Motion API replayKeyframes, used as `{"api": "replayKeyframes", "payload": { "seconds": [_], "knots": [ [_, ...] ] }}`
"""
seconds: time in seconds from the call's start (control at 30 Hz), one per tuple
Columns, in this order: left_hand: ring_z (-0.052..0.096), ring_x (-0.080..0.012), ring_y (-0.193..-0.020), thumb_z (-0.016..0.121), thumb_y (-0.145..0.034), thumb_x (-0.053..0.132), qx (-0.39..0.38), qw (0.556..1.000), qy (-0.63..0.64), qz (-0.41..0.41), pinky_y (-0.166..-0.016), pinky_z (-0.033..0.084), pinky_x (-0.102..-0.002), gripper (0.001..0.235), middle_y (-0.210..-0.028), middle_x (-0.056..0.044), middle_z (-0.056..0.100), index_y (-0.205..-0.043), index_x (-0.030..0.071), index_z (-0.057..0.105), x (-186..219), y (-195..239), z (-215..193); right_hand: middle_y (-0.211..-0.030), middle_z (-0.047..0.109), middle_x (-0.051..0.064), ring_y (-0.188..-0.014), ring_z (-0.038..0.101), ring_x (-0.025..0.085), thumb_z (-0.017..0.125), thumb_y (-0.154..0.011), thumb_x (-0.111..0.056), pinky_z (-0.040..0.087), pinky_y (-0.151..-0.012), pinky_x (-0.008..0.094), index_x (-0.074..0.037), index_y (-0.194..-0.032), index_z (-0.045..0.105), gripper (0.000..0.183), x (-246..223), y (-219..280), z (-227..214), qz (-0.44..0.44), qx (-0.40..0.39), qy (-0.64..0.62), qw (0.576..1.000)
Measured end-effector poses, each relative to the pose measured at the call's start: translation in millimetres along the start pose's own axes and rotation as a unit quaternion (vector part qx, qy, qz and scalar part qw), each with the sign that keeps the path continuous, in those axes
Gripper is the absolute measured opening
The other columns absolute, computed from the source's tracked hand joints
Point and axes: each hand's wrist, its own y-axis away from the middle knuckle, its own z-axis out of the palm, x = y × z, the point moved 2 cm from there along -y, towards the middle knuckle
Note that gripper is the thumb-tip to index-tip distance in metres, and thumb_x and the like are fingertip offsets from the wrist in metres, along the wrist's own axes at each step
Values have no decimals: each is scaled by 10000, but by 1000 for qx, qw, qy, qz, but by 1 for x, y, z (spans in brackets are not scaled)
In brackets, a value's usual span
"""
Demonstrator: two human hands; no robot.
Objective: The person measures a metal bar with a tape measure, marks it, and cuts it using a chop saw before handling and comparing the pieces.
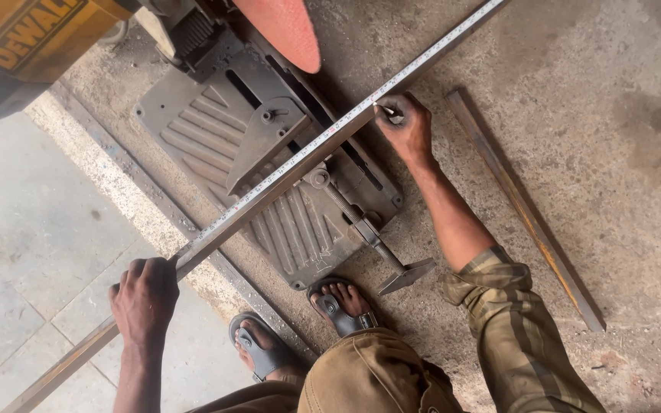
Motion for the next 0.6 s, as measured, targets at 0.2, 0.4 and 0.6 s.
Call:
{"api": "replayKeyframes", "payload": {
  "seconds": [0.2, 0.4, 0.6],
  "knots": [
    [696, -234, -859, 670, -1058, 333, -7, 1000, -7, 2, -852, 489, -465, 237, -958, -54, 719, -914, 148, 701, -3, 3, 4, -1000, 766, 94, -935, 754, 183, 775, -971, -82, 645, -832, 335, -59, -1002, 729, 60, 8, 2, 6, -13, -8, 16, 1000],
    [695, -219, -830, 675, -1060, 331, -2, 1000, -9, 7, -863, 491, -471, 234, -966, -55, 725, -926, 142, 703, -5, 0, 8, -1003, 766, 101, -935, 756, 183, 774, -969, -64, 651, -836, 340, -53, -1009, 724, 65, 10, -1, 5, -21, -12, 13, 1000],
    [692, -214, -833, 674, -1055, 328, 6, 1000, -4, 12, -863, 494, -472, 218, -979, -59, 728, -949, 142, 711, -7, 2, 10, -992, 761, 100, -932, 754, 183, 774, -952, -35, 653, -835, 341, -47, -1014, 717, 85, 7, 2, 6, -29, -18, 31, 999]
  ]
}}
